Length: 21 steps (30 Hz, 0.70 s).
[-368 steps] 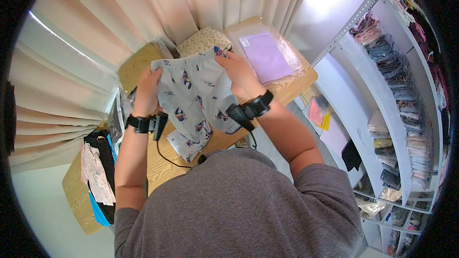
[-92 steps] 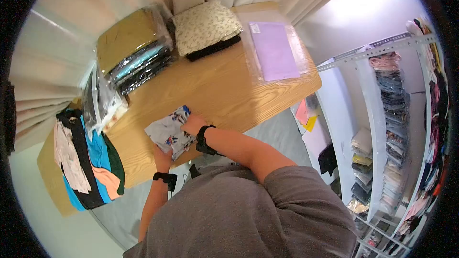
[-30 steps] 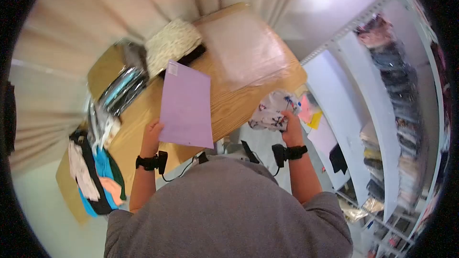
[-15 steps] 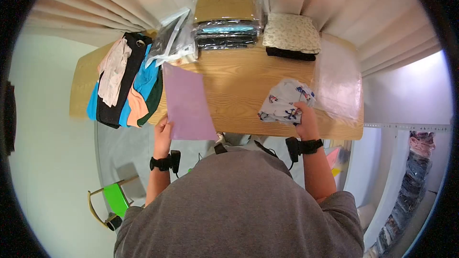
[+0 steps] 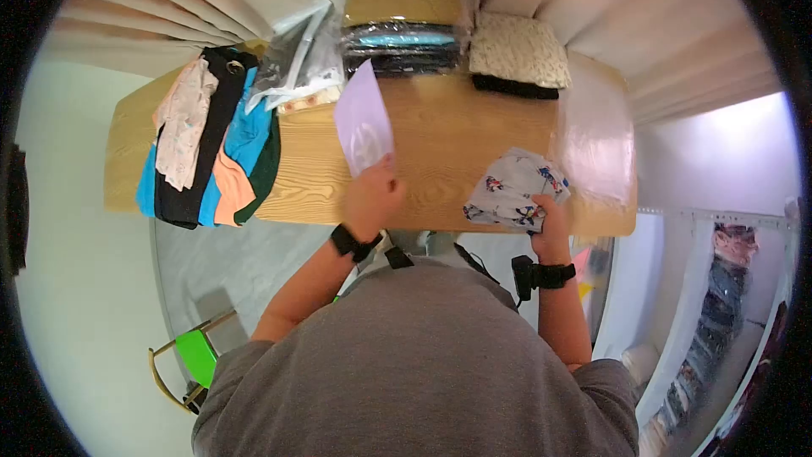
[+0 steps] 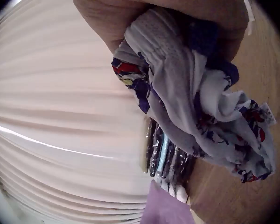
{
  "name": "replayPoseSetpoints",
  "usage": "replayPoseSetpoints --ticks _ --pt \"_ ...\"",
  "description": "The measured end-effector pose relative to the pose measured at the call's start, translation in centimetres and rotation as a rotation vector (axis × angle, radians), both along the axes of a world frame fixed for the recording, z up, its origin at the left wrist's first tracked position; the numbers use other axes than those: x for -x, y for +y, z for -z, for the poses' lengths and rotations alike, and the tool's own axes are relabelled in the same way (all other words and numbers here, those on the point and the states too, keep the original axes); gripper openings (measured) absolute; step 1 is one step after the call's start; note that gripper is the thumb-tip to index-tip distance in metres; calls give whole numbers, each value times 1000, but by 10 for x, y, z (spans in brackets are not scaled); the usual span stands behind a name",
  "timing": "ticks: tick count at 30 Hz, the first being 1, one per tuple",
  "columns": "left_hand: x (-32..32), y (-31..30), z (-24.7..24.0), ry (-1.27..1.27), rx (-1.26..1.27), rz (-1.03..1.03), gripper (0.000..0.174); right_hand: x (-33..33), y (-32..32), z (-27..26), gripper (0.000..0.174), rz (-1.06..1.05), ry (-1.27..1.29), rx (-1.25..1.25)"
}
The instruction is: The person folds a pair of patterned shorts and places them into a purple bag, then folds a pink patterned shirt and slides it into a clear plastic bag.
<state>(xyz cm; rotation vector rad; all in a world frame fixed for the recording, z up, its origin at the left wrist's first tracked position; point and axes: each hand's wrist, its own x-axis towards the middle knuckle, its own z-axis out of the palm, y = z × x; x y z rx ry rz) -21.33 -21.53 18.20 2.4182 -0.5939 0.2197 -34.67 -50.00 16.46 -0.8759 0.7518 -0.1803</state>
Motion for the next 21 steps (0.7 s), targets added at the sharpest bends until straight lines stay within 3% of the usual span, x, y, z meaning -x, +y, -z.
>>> replayPoseSetpoints --ticks 3,5,10,12,13,15,21 --pt "-5 -38 48 191 -36 217 15 23 -2 -3 31 80 43 7" --pt "-13 -39 77 50 22 538 22 32 -5 1 32 125 98 28" --pt "-5 25 120 172 -263 377 26 43 3 -4 30 190 80 52" --pt "8 38 125 124 -320 384 29 52 7 -5 29 -92 32 666" --pt "12 39 128 59 -365 380 33 49 5 -5 29 -87 42 663" --pt "18 33 130 91 -384 383 38 39 1 -7 29 167 115 1" --pt "28 12 138 85 -483 312 48 32 6 -19 31 145 97 33"
